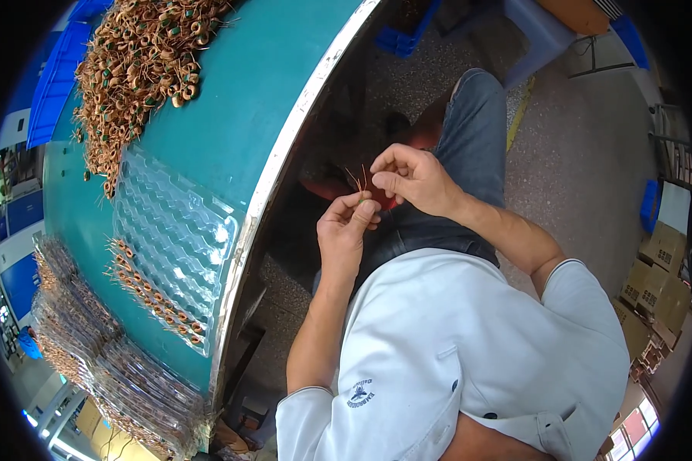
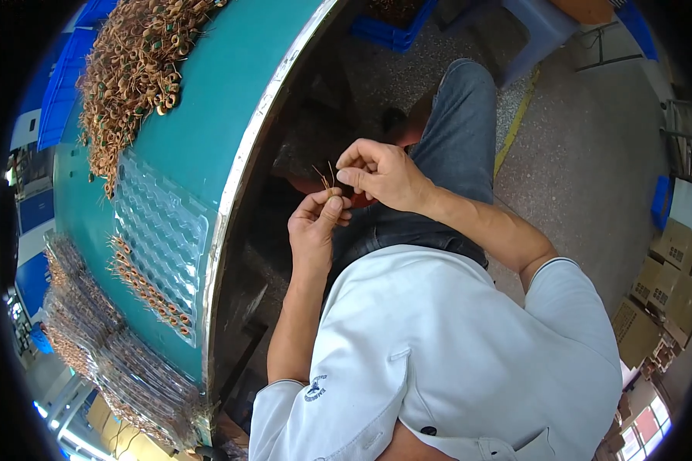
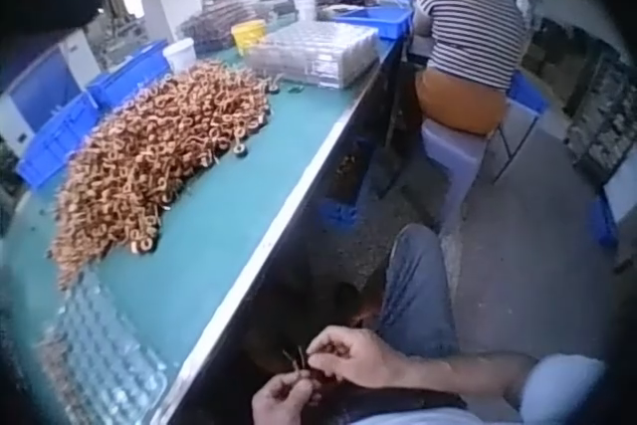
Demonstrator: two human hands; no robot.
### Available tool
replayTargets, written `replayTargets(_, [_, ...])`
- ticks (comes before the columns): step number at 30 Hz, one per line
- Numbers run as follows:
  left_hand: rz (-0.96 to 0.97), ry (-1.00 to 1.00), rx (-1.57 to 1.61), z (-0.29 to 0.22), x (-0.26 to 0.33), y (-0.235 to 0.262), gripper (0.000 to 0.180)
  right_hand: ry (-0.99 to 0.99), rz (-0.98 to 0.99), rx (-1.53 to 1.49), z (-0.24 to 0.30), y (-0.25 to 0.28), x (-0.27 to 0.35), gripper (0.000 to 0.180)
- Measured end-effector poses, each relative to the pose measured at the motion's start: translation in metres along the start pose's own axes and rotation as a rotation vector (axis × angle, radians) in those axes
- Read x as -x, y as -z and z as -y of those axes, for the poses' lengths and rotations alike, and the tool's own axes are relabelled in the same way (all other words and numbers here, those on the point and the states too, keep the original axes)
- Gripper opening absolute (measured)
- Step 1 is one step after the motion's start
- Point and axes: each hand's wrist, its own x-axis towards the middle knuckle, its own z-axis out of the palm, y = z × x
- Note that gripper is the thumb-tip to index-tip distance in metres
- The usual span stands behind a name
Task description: Manually assembling small electronic parts by sliding green rings onto copper coils and organizing them into a plastic sorting tray.
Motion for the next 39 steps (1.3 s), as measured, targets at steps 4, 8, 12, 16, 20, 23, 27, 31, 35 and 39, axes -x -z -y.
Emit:
replayTargets(4, [0.007,-0.019,-0.036,-0.001,-0.002,-0.001,0.023,-0.017,0.091,-0.077,0.004,-0.009,0.002,0.018])
replayTargets(8, [-0.013,-0.018,-0.112,-0.002,0.000,-0.002,0.025,0.013,0.098,0.039,0.006,-0.008,0.002,0.018])
replayTargets(12, [-0.020,-0.018,-0.126,0.000,0.002,-0.003,0.024,0.019,0.067,0.060,0.006,-0.008,0.003,0.019])
replayTargets(16, [-0.032,-0.019,-0.089,-0.002,0.002,-0.010,0.025,0.051,0.050,0.022,-0.001,-0.009,0.006,0.016])
replayTargets(20, [-0.037,-0.043,-0.044,-0.001,0.002,-0.015,0.024,0.113,-0.054,0.008,-0.006,-0.014,0.011,0.013])
replayTargets(23, [-0.028,-0.052,-0.038,0.000,0.001,-0.016,0.021,0.187,-0.124,0.020,-0.009,-0.015,0.011,0.013])
replayTargets(27, [-0.018,-0.073,-0.006,0.000,0.002,-0.018,0.020,0.380,-0.180,0.086,-0.013,-0.017,0.010,0.009])
replayTargets(31, [0.011,-0.035,0.032,0.002,0.000,-0.009,0.020,0.167,-0.006,0.054,-0.003,-0.004,0.010,0.010])
replayTargets(35, [0.128,0.053,0.127,-0.004,0.001,-0.001,0.020,0.004,0.043,-0.209,-0.008,0.006,0.004,0.020])
replayTargets(39, [0.261,0.153,0.266,-0.008,0.002,0.005,0.019,0.005,0.231,-0.260,-0.002,0.011,-0.004,0.024])
